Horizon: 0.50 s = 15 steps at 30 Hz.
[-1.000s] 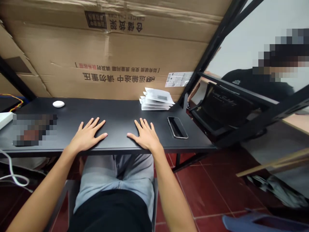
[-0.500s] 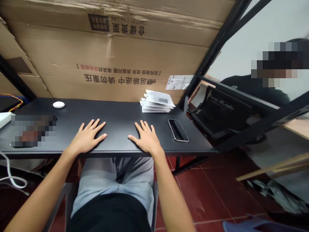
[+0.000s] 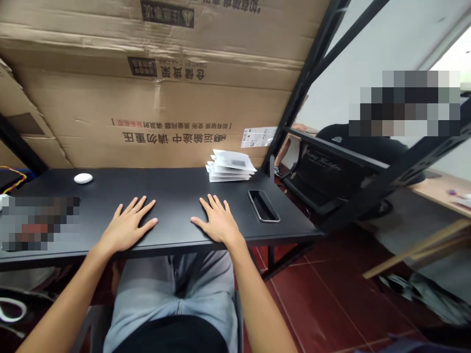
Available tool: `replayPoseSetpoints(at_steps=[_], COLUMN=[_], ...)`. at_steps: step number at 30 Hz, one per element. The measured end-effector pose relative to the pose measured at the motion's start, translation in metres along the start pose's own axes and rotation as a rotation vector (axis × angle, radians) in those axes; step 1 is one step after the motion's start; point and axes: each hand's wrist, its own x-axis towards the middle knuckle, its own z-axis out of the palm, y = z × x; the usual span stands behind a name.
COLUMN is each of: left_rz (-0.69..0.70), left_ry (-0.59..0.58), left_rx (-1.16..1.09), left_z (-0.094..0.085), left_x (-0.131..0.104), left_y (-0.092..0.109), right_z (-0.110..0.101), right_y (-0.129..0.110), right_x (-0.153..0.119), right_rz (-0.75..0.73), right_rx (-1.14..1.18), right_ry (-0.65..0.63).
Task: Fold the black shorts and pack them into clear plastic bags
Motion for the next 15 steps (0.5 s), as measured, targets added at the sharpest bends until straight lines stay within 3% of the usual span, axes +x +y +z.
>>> replayPoseSetpoints(at_steps=[12,15], left_rz=[0.009,-0.003], left_ry=[0.021,0.08], left_rx=[-0.047,-0.165], left_z=[0.0004,-0.0087], left_x=[0.0001,0.0017], left_y=[0.0008,0.0038], right_z=[0.0022,0.0039], right_y=[0.0016,0.0029], right_x=[0.001,0.0019], right_rz=[-0.013,-0.018], right_rx=[-0.009,-0.013], right_ry=[0.041,0.053])
